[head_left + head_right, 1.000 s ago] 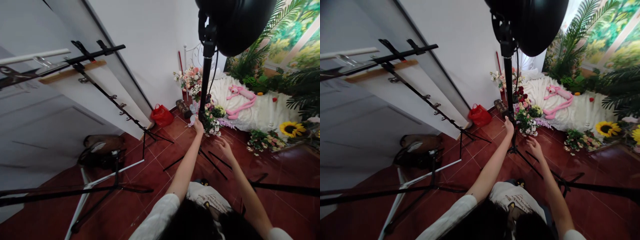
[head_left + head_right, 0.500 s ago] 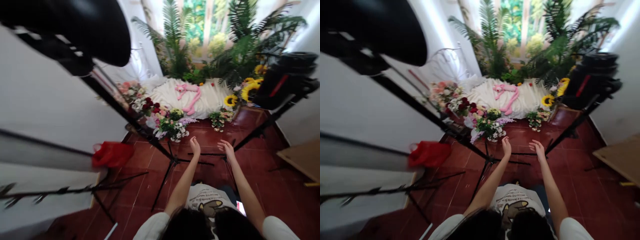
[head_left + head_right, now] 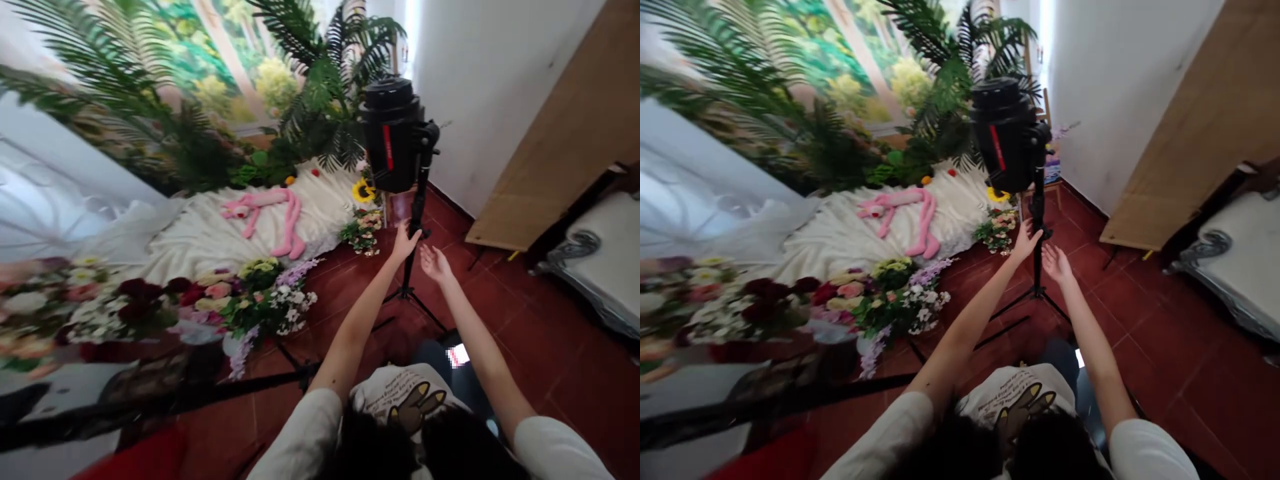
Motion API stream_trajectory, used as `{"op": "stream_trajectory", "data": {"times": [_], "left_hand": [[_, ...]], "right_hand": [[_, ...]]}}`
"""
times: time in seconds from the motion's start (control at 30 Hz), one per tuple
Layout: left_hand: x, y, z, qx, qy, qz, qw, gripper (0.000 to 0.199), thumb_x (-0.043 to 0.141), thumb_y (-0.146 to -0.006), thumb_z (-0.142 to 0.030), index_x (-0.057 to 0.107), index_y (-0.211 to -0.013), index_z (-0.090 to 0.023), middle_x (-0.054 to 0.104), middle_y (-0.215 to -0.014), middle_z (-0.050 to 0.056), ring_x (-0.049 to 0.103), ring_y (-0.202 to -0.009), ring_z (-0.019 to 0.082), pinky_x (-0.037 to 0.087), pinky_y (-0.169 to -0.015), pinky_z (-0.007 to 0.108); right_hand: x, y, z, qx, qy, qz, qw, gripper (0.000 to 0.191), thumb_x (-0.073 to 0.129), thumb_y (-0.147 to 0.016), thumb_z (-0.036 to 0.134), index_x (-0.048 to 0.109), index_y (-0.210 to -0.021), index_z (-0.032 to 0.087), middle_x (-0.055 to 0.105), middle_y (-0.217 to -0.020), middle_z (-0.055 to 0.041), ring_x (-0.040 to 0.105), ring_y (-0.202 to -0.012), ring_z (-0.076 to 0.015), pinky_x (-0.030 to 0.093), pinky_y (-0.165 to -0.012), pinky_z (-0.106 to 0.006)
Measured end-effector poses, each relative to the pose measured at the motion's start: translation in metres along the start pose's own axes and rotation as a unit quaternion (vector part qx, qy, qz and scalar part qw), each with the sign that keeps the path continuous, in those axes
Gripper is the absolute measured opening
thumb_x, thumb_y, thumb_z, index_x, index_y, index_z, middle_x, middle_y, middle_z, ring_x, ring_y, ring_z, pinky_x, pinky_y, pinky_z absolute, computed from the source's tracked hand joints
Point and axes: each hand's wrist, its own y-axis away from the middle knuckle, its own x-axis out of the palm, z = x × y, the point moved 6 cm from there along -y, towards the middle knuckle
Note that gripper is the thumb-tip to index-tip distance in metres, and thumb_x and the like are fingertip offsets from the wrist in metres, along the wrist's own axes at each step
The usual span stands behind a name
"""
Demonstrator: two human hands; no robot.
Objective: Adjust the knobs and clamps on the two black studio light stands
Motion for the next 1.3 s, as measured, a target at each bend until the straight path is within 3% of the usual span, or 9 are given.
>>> {"op": "stream_trajectory", "data": {"times": [0.13, 0.23, 0.4, 0.77, 0.9, 1.03, 1.1, 1.2, 1.3], "left_hand": [[0.022, -0.019, 0.000, -0.025, -0.027, -0.021, 0.999, 0.044, 0.066, -0.084, -0.040, 0.053, -0.118, -0.015, 0.062, -0.121, 0.016, 0.060, -0.116, 0.023, 0.042, -0.105, 0.038], [0.026, -0.024, 0.000, -0.039, -0.048, -0.025, 0.998, 0.036, 0.060, -0.088, -0.040, 0.054, -0.114, -0.015, 0.062, -0.121, 0.015, 0.059, -0.117, 0.022, 0.042, -0.106, 0.036], [0.026, -0.025, -0.003, -0.043, -0.076, 0.008, 0.996, 0.033, 0.056, -0.092, -0.041, 0.053, -0.113, -0.016, 0.061, -0.122, 0.014, 0.058, -0.118, 0.020, 0.040, -0.108, 0.036], [0.025, -0.020, -0.006, -0.076, -0.044, 0.023, 0.996, 0.042, 0.056, -0.090, -0.051, 0.051, -0.113, -0.016, 0.066, -0.106, 0.011, 0.066, -0.099, 0.019, 0.051, -0.097, 0.036], [0.025, -0.020, -0.009, -0.071, -0.052, 0.025, 0.996, 0.047, 0.055, -0.089, -0.054, 0.051, -0.115, -0.015, 0.065, -0.108, 0.012, 0.065, -0.102, 0.020, 0.050, -0.100, 0.038], [0.025, -0.022, -0.007, -0.064, -0.049, 0.035, 0.996, 0.041, 0.056, -0.091, -0.048, 0.050, -0.117, -0.017, 0.063, -0.116, 0.012, 0.062, -0.109, 0.019, 0.045, -0.105, 0.039], [0.024, -0.022, -0.003, -0.067, -0.047, 0.039, 0.996, 0.037, 0.056, -0.092, -0.043, 0.050, -0.117, -0.016, 0.063, -0.117, 0.012, 0.061, -0.111, 0.019, 0.043, -0.107, 0.038], [0.023, -0.023, 0.003, -0.069, -0.037, 0.037, 0.996, 0.035, 0.057, -0.092, -0.039, 0.051, -0.117, -0.015, 0.062, -0.118, 0.013, 0.060, -0.114, 0.020, 0.042, -0.108, 0.038], [0.025, -0.024, 0.008, -0.061, -0.004, 0.037, 0.997, 0.041, 0.059, -0.089, -0.038, 0.050, -0.123, -0.016, 0.062, -0.121, 0.014, 0.060, -0.116, 0.021, 0.042, -0.109, 0.040]], "right_hand": [[0.018, -0.012, 0.019, 0.032, -0.050, 0.015, 0.998, 0.038, 0.042, -0.097, 0.047, 0.062, -0.087, 0.017, 0.072, -0.069, -0.0068, 0.069, -0.066, -0.0143, 0.057, -0.063, -0.022], [0.025, -0.019, 0.024, 0.107, -0.088, 0.015, 0.990, 0.041, 0.040, -0.099, 0.050, 0.058, -0.082, 0.017, 0.065, -0.056, -0.0022, 0.061, -0.048, -0.0096, 0.051, -0.051, -0.015], [0.030, -0.018, 0.024, 0.229, -0.156, 0.049, 0.960, 0.049, 0.032, -0.100, 0.056, 0.056, -0.085, 0.016, 0.066, -0.061, -0.0021, 0.053, -0.040, -0.0069, 0.043, -0.036, -0.013], [0.037, -0.013, 0.028, 0.296, -0.280, 0.070, 0.911, 0.039, 0.045, -0.099, 0.050, 0.050, -0.077, 0.017, 0.052, -0.056, 0.0052, 0.045, -0.039, -0.0032, 0.043, -0.035, -0.009], [0.031, -0.024, 0.034, 0.221, -0.209, 0.018, 0.953, 0.023, 0.061, -0.093, 0.030, 0.050, -0.077, 0.018, 0.053, -0.055, 0.0066, 0.044, -0.039, -0.0031, 0.044, -0.036, -0.009], [0.014, -0.031, 0.066, 0.028, -0.003, -0.113, 0.993, 0.024, 0.067, -0.076, 0.003, 0.051, -0.068, 0.018, 0.051, -0.051, 0.0082, 0.044, -0.042, -0.0029, 0.048, -0.045, -0.010], [0.012, -0.030, 0.092, -0.095, 0.136, -0.142, 0.976, 0.022, 0.067, -0.068, 0.001, 0.053, -0.067, 0.018, 0.051, -0.053, 0.0077, 0.048, -0.047, -0.0049, 0.051, -0.053, -0.015], [0.022, -0.025, 0.120, -0.258, 0.275, -0.129, 0.917, 0.019, 0.068, -0.063, 0.008, 0.057, -0.074, 0.019, 0.059, -0.066, 0.0045, 0.055, -0.060, -0.0097, 0.054, -0.067, -0.024], [0.042, -0.025, 0.123, -0.336, 0.324, -0.069, 0.882, 0.038, 0.073, -0.059, 0.019, 0.056, -0.093, 0.020, 0.067, -0.095, -0.0038, 0.063, -0.081, -0.0161, 0.055, -0.081, -0.033]]}}
